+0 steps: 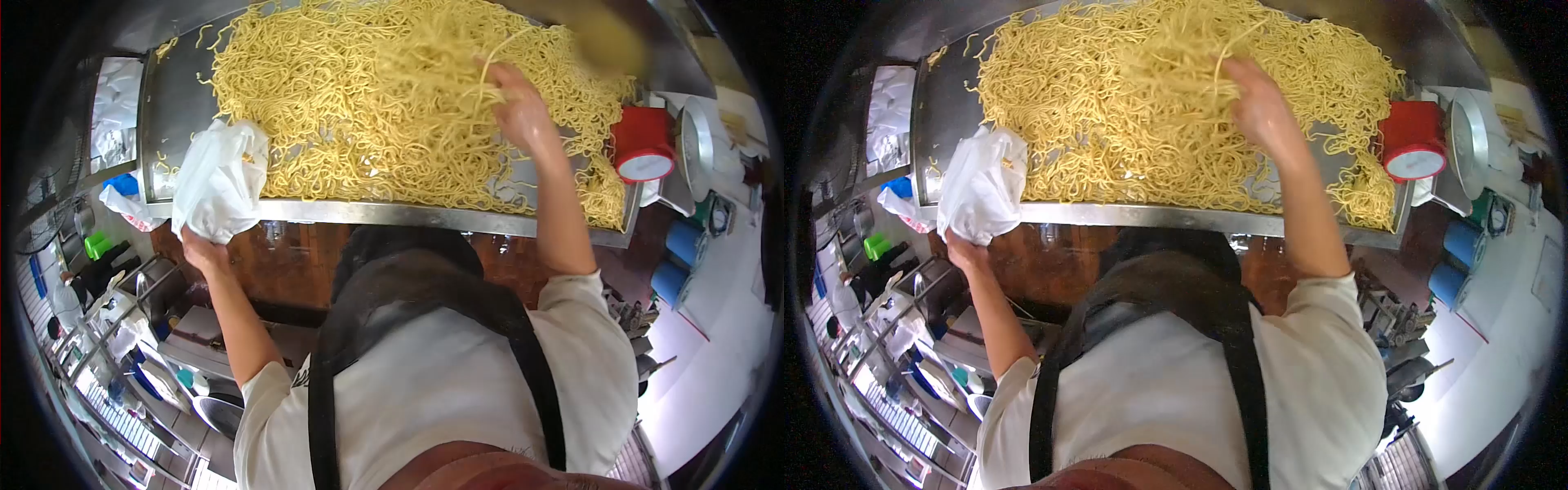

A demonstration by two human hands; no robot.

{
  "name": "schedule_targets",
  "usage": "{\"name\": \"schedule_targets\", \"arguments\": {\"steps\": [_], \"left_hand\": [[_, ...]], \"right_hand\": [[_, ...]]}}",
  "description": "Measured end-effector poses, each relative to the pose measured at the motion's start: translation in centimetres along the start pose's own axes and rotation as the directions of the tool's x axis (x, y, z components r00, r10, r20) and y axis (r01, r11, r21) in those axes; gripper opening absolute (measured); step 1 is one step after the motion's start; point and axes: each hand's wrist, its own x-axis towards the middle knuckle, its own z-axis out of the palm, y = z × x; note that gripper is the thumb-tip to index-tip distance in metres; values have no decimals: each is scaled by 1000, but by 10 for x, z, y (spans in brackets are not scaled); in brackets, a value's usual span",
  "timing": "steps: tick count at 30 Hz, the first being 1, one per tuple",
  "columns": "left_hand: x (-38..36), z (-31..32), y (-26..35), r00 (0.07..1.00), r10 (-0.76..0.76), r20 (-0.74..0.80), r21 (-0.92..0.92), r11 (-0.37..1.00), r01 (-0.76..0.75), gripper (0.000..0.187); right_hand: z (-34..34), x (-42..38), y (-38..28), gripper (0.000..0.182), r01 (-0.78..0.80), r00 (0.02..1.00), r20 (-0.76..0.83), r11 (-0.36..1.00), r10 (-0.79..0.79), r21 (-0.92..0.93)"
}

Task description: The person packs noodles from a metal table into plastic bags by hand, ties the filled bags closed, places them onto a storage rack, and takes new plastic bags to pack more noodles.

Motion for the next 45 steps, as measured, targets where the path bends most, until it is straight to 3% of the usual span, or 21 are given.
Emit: {"name": "schedule_targets", "arguments": {"steps": [2,3,5,7,8,11,12,15,18,20,21,23,26,28,30,35,37,40,41,45], "left_hand": [[-1,-12,-9,999,40,-6,41,998,-39,44],[0,-14,-13,998,61,-32,75,995,-58,44],[-2,-15,-21,999,4,-48,35,999,-2,44],[-3,-9,-26,998,-1,-55,35,999,3,43],[-5,-10,-25,999,14,-51,80,997,-10,43],[-11,-1,-18,1000,9,-21,80,997,-7,43],[-12,-1,-16,1000,1,-17,58,998,0,44],[-8,-11,-15,986,57,154,142,987,-79,44],[-2,-14,-13,962,-38,271,-41,998,51,49],[-17,4,-2,916,1,400,-27,1000,11,52],[-24,14,5,888,21,459,-25,1000,-11,54],[-28,27,13,868,27,496,-21,1000,-19,55],[-32,42,21,843,46,536,-38,999,-30,50],[-39,55,26,859,55,508,-11,998,-57,47],[-39,65,33,856,58,513,26,996,-83,44],[-20,118,63,781,155,605,30,976,-216,40],[-7,145,76,755,223,617,21,954,-299,41],[3,193,95,738,270,619,-15,943,-332,45],[4,206,101,740,275,614,-25,944,-330,46],[-4,246,113,605,194,772,62,925,-375,47]], "right_hand": [[32,-23,7,63,-253,966,14,939,257,234],[88,-39,17,59,-300,952,-15,941,306,155],[133,-49,28,50,-324,941,-44,931,336,169],[120,-36,23,42,-258,956,-40,901,289,348],[98,-26,23,34,-560,825,206,811,527,168],[51,-18,9,34,-441,830,144,476,539,761],[52,-16,19,53,-335,922,-2,801,386,496],[68,-26,26,84,-2,991,130,995,-11,102],[56,-6,-48,97,-197,945,226,962,238,-186],[90,25,-40,89,-181,957,161,931,241,-316],[98,44,-33,84,-178,948,204,938,245,-296],[111,74,-18,74,-181,921,297,951,253,-249],[151,68,28,57,-72,990,113,987,89,-144],[129,53,42,60,-226,970,136,957,204,180],[58,38,3,59,-537,842,349,698,412,473],[-17,23,-3,56,-306,858,21,479,513,823],[-57,27,8,61,43,961,-126,318,245,947],[-101,23,106,59,-35,929,-40,195,367,980],[-119,14,101,59,-2,907,-95,231,409,973],[-173,-17,91,58,63,866,-236,373,441,926]]}}
